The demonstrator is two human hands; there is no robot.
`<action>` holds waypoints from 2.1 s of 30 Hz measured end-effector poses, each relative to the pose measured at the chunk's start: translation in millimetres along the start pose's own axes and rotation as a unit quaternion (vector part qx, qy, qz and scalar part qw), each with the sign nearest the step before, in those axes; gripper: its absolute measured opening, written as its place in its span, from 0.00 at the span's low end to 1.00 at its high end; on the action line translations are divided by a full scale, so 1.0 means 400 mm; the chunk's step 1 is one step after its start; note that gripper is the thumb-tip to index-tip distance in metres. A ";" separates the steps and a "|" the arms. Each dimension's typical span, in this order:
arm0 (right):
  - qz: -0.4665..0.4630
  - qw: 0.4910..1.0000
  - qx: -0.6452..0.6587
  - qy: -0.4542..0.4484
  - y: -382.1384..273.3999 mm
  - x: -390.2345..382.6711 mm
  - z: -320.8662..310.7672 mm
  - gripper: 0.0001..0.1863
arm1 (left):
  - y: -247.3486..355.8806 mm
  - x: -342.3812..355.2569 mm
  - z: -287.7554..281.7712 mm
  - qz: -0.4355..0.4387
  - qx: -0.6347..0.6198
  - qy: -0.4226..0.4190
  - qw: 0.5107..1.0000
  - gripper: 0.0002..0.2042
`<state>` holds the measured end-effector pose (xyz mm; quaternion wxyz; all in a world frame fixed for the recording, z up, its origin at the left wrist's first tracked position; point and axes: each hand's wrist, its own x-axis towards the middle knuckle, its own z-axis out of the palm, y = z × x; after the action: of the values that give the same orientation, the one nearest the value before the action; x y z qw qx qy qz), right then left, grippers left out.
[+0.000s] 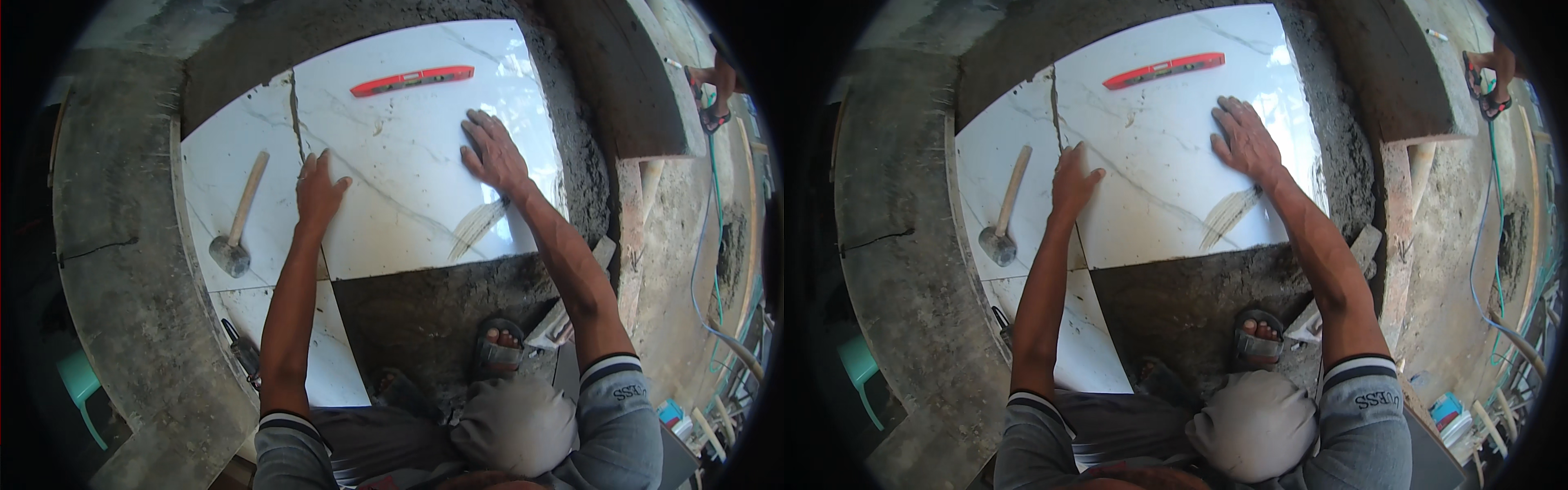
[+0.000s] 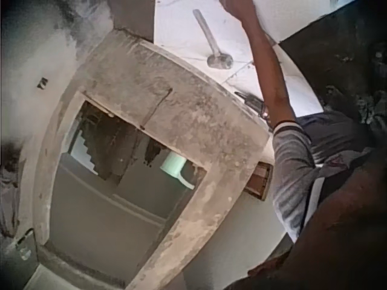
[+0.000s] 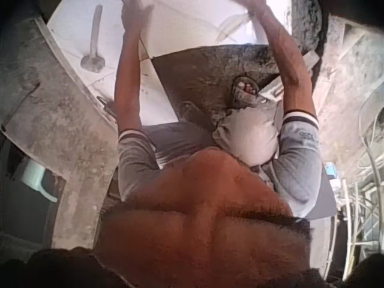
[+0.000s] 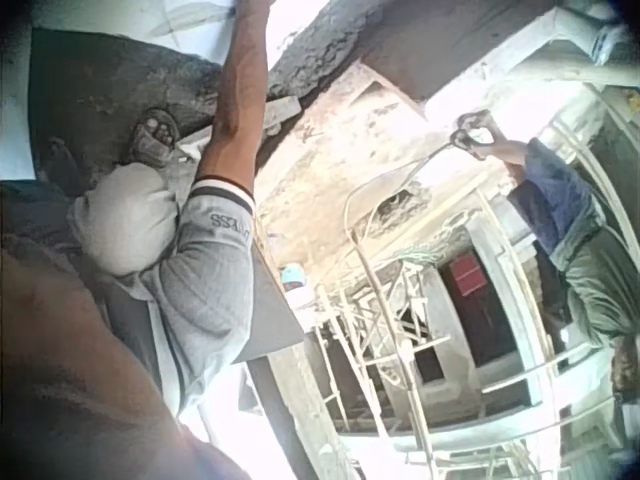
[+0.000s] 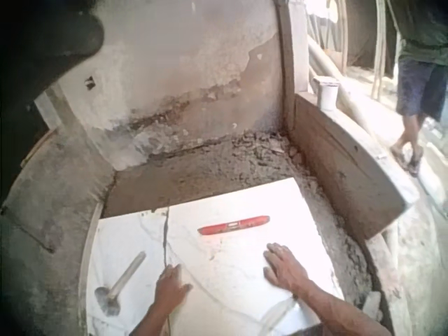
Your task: Apply mortar to the back of a tile and set it onto the floor, using a level and spacers.
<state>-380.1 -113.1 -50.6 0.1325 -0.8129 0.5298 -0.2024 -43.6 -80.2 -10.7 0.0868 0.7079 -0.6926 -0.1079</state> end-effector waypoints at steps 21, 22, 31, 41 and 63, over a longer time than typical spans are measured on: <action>0.053 0.997 0.044 0.024 0.010 -0.007 0.026 0.24 | 0.010 0.100 0.013 0.016 -0.034 0.042 0.998 0.26; 0.053 0.997 0.048 0.022 0.010 -0.007 0.026 0.24 | 0.021 0.128 0.019 0.011 -0.080 0.060 0.995 0.25; 0.054 0.996 0.066 0.025 0.013 -0.005 0.023 0.22 | 0.095 0.318 0.063 -0.003 -0.067 0.096 0.993 0.21; 0.037 0.997 0.058 0.036 0.021 -0.005 0.027 0.22 | 0.108 0.341 0.052 -0.006 0.002 0.069 0.998 0.14; 0.037 0.998 0.043 0.034 0.020 -0.006 0.029 0.22 | 0.124 0.339 0.042 0.026 0.019 0.062 0.998 0.13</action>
<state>-381.8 -114.3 -64.8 0.1572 -0.7789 0.5545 -0.2472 -93.7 -216.6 -17.8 0.1185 0.6962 -0.7063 -0.0482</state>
